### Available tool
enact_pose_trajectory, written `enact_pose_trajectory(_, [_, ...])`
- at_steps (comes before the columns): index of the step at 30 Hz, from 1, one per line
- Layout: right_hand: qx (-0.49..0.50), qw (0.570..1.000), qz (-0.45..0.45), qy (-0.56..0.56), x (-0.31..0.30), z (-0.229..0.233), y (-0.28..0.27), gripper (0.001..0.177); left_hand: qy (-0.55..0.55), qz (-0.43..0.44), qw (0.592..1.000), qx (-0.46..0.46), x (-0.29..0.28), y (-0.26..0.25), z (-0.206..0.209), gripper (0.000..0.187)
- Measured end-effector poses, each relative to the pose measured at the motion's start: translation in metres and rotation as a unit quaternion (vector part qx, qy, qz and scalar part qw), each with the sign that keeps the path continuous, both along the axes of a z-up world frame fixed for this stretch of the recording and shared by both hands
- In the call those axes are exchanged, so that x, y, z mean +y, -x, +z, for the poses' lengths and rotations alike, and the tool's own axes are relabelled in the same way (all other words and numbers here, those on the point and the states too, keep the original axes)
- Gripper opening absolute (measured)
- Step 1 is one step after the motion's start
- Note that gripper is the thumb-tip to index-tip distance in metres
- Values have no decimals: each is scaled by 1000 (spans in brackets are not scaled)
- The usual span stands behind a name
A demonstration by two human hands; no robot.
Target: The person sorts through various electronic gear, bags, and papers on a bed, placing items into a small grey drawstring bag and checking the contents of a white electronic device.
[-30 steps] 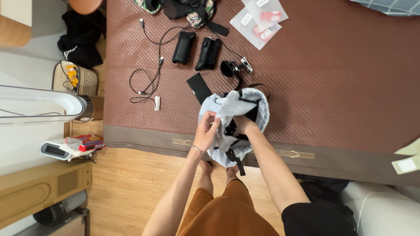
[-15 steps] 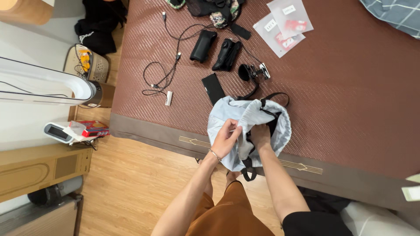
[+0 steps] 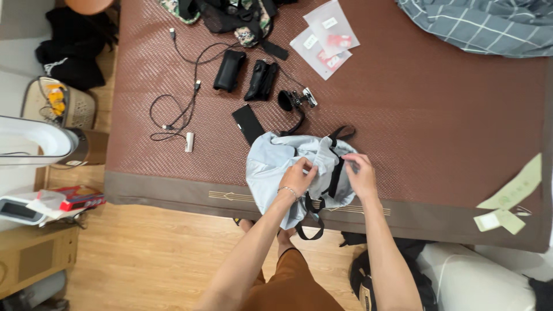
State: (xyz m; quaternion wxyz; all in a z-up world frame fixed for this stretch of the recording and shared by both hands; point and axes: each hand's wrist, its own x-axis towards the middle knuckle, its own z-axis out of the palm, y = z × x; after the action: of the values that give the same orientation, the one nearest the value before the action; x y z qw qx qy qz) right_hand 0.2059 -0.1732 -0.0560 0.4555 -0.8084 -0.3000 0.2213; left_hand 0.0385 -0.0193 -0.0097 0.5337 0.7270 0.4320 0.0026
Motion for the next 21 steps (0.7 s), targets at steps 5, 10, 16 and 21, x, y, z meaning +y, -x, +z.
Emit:
enact_pose_trajectory(5, [21, 998, -24, -52, 15, 38, -7, 17, 23, -24, 999, 38, -8, -16, -5, 29])
enact_pose_trajectory(10, [13, 997, -20, -73, 57, 40, -13, 15, 25, -20, 999, 32, 10, -6, -5, 29])
enact_pose_trajectory(16, [82, 996, 17, -13, 138, -56, -34, 21, -110, 0, 994, -9, 51, 38, -22, 41])
enact_pose_trajectory(21, [108, 988, -26, 111, 209, -167, -54, 40, -203, -25, 979, 7, 82, 71, -21, 58])
